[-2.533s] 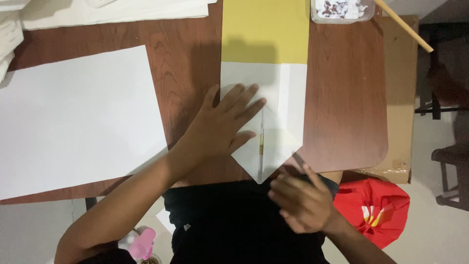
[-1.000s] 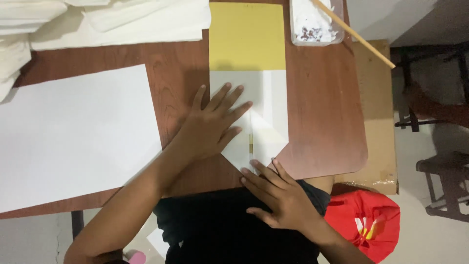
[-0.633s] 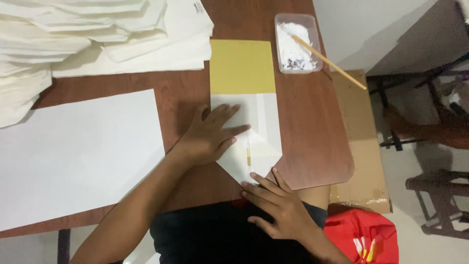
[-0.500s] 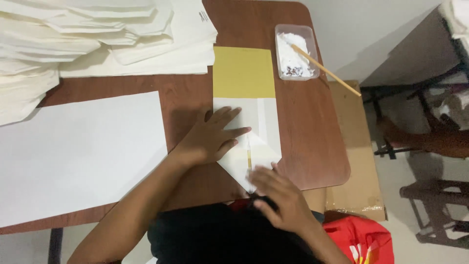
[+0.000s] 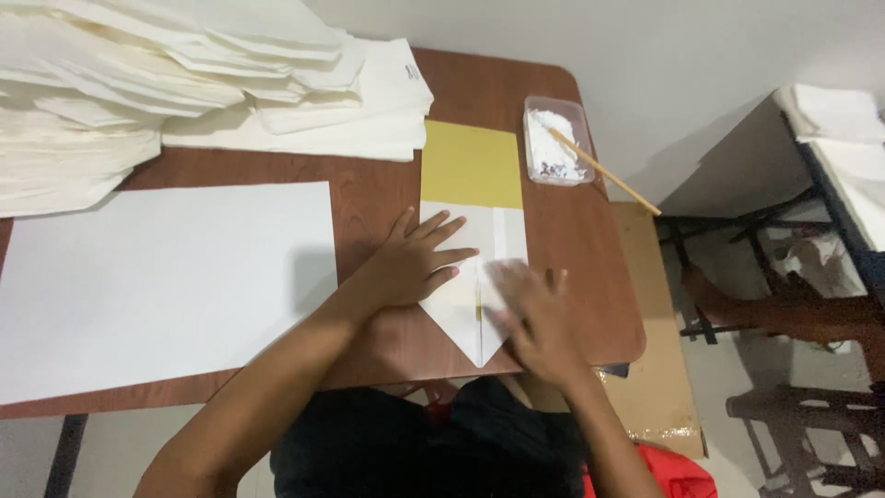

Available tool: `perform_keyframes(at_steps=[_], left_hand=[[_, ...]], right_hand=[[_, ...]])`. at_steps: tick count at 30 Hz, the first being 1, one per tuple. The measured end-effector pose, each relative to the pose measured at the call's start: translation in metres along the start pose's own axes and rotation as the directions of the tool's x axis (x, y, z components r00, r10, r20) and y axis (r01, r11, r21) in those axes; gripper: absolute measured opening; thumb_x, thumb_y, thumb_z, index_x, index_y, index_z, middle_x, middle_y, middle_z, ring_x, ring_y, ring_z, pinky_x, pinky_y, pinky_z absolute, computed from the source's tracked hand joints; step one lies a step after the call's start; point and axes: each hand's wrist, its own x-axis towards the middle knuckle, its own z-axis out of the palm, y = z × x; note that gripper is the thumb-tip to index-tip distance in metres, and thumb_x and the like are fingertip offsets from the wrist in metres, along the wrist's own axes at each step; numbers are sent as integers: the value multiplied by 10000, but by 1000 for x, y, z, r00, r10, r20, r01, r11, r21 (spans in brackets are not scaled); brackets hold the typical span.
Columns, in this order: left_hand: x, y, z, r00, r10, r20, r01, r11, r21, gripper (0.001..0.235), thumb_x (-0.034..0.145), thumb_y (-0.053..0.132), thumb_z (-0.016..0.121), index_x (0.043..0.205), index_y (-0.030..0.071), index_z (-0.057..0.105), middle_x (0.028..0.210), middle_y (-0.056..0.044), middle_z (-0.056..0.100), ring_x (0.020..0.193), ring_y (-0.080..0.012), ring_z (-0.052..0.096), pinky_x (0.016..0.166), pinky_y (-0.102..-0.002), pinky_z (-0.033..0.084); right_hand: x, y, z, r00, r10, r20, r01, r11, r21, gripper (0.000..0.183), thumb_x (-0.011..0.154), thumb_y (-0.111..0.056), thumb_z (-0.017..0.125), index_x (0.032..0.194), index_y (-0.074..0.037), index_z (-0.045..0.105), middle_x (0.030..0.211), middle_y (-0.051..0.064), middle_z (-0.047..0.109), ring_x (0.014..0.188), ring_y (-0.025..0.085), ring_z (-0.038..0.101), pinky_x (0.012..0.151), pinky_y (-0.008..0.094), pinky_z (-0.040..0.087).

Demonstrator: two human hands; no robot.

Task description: The person aligns a white sheet of paper onto a yellow sheet on a wooden table. They use a wooden stick to apply white adhesive along the edge of the white paper, then fold the paper over to seal the bond.

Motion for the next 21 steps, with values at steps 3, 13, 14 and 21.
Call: perform_keyframes(at_steps=[3, 13, 14, 21], left_hand=[[-3, -5, 5, 997, 21, -77, -25, 998, -59, 396, 1048, 387, 488, 1424, 355, 604, 1630, -98, 404, 1533, -338, 322, 1166, -749, 188], [1, -6, 11, 994, -64, 93, 68, 997, -42, 446, 1063, 534, 340, 1473, 462, 499, 1697, 9, 278, 1581, -251, 205, 1242, -663, 67], [0, -7, 12, 994, -60, 91, 64, 997, -40, 453, 1064, 546, 323, 1479, 469, 487, 1704, 14, 260, 1584, -246, 192, 1249, -658, 52], [-4, 1, -11, 985, -61, 158, 74, 994, -76, 502, 1059, 572, 288, 1514, 427, 443, 1721, -11, 207, 1593, -251, 139, 1260, -635, 11]], right_hand=[[7, 13, -17, 906, 159, -392, -100, 981, 167, 475, 1075, -375, 418, 1407, -97, 611, 1303, 171, 676, 1281, 402, 568, 1201, 606, 253], [63, 170, -53, 651, 759, -3, -49, 47, 998, 285, 1055, -321, 580, 1174, -97, 450, 1007, 12, 550, 880, 153, 622, 727, 280, 543], [71, 179, -54, 681, 731, 50, -32, -39, 999, 337, 1038, -340, 588, 1235, -111, 438, 1072, 15, 581, 923, 149, 639, 756, 269, 553], [132, 187, -67, 562, 714, -417, -42, 529, 848, 315, 1112, -348, 473, 1281, -88, 532, 984, 15, 585, 784, 155, 652, 651, 286, 554]])
